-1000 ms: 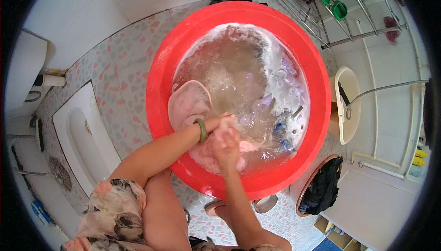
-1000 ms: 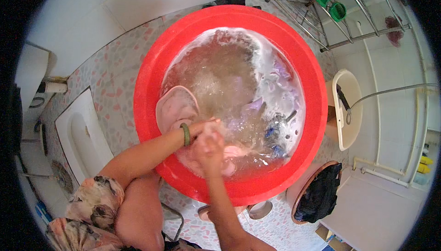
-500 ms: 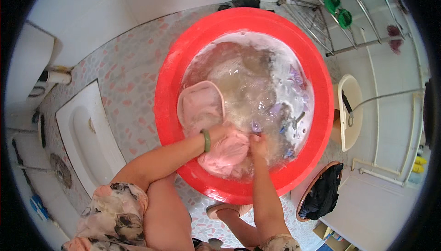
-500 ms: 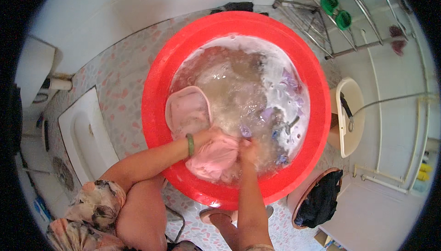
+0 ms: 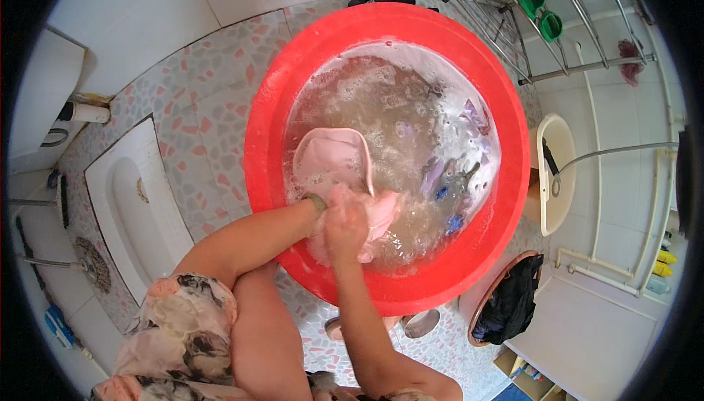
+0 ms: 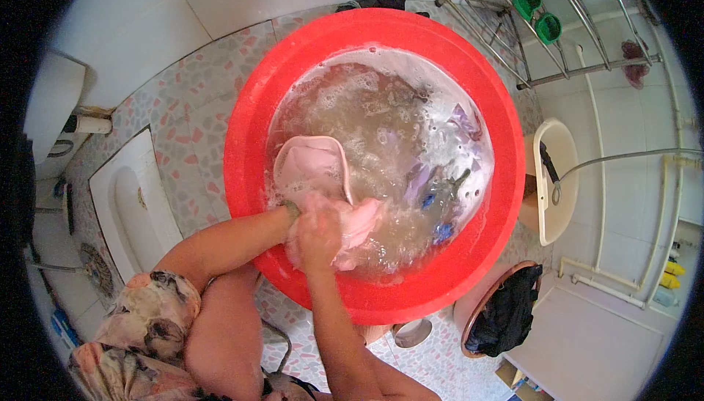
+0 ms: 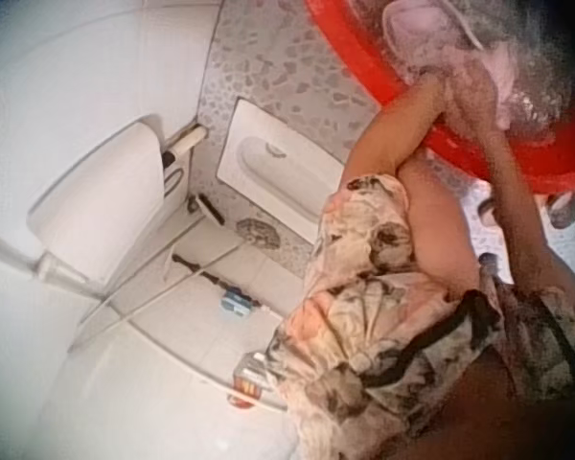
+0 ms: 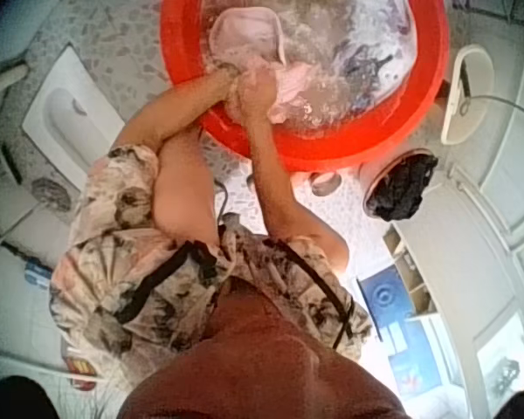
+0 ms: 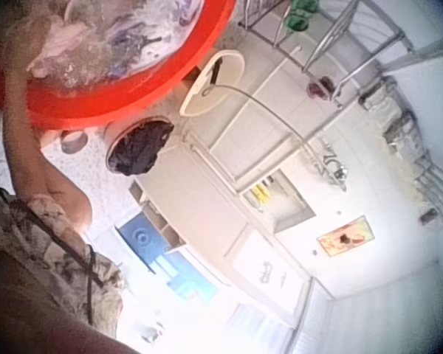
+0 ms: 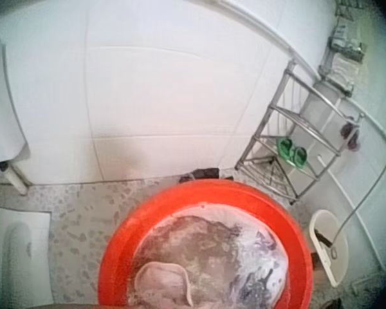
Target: Hand washing clothes in a plastic basin with soapy water.
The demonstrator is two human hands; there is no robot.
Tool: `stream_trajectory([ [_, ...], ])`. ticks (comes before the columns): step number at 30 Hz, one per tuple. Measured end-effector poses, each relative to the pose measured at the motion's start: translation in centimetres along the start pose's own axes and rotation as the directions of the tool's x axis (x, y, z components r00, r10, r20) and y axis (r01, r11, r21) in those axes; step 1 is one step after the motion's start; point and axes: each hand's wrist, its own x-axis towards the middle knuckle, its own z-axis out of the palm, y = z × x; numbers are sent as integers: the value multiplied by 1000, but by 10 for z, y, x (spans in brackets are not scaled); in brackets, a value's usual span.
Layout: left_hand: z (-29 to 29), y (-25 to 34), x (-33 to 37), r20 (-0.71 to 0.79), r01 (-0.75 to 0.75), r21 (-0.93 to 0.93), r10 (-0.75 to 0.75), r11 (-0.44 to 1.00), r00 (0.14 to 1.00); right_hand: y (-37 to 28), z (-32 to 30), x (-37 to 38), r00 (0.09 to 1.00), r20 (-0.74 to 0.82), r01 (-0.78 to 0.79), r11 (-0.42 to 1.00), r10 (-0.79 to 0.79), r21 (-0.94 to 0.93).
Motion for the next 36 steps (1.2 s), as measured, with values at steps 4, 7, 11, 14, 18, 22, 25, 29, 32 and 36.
stream_trajectory([
  [4, 5, -11, -10, 20, -30, 171, 27, 985, 999, 43, 7, 30, 925, -51, -379, 921, 376, -94],
  [7, 24, -8, -12, -163, 67, 193, -36, 979, 986, 125, -23, 23, 924, -12, -369, 885, 382, -282],
  [11, -10, 17, -6, -576, 62, 362, 171, 930, 799, 191, -72, -7, 922, 39, -361, 891, 386, -276],
  [14, -8, 31, -13, -585, 156, 550, 246, 820, 773, 200, -82, -13, 780, 127, -568, 779, 613, -267],
  [18, 1, 4, -11, -459, 31, 226, 79, 974, 885, 115, -34, -43, 877, 244, -472, 650, 413, 596],
  [22, 4, 5, -15, 26, -60, -80, 62, 995, 998, 6, -5, -50, 998, 20, 57, 997, -58, 47],
  [25, -38, -43, 18, 19, 78, -145, -76, 986, 997, -24, 7, -6, 991, -126, 55, 994, -42, 98],
  [29, -54, -71, 24, -61, -72, -12, 71, 997, 996, -8, 11, 23, 996, -36, -77, 996, 79, 52],
  [32, -67, -74, 8, -125, -176, 105, 189, 979, 974, 28, 13, 41, 930, -25, -366, 930, 367, 33],
  [36, 29, -3, -5, -297, 14, 10, -11, 1000, 955, 157, -34, 20, 888, -119, -460, 871, 445, -174],
])
